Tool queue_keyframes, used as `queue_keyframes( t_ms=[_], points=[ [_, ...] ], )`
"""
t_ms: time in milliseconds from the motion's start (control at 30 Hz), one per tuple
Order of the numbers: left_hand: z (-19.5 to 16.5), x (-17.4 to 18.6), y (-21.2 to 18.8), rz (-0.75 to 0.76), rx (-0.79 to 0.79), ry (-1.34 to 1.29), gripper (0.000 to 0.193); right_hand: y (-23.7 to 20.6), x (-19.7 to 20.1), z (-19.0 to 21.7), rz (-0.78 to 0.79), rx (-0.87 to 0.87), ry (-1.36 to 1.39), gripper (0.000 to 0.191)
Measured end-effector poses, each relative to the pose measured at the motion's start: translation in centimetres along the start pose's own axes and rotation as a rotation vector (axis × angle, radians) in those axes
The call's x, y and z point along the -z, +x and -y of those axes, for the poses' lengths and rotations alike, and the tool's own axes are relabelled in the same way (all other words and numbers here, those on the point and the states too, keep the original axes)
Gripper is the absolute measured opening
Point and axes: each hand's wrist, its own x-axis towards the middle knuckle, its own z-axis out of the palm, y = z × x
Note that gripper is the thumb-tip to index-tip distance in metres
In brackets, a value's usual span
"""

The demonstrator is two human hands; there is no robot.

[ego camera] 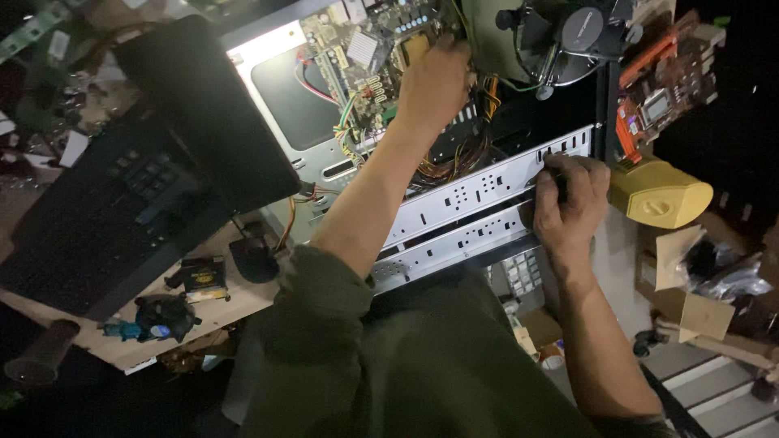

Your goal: The person works on an open desktop computer case on a workbench, routing and connecting cables to the motherboard, handling a CPU cooler fan and a CPU, and repositioning the case. They then type on a keyboard while a monitor displays a boot screen, and resume handling components inside the case.

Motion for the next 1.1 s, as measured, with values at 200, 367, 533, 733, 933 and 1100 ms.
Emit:
queue_keyframes(
  t_ms=[200,367,533,733,933,1100],
  points=[
    [1.3,0.6,0.4,0.071,0.063,-0.149,0.019,-0.5,0.2,-0.1,0.022,-0.043,0.01,0.016],
    [2.9,1.4,0.7,0.1,0.006,-0.12,0.03,-1.0,-0.1,-0.4,0.002,-0.046,0.012,0.013],
    [2.8,0.0,0.6,0.095,-0.09,-0.012,0.029,-1.3,0.1,-0.6,0.045,-0.054,-0.003,0.014],
    [3.1,-1.0,1.7,0.104,-0.119,0.058,0.022,-1.2,-0.3,-0.4,0.024,-0.072,-0.011,0.013],
    [4.3,-1.9,3.2,0.157,0.058,0.084,0.026,-0.6,-0.2,-0.2,0.014,-0.029,-0.034,0.014],
    [4.9,-1.7,3.2,0.137,-0.142,0.059,0.024,-0.5,-0.2,0.1,0.012,-0.11,0.041,0.018]
  ],
)
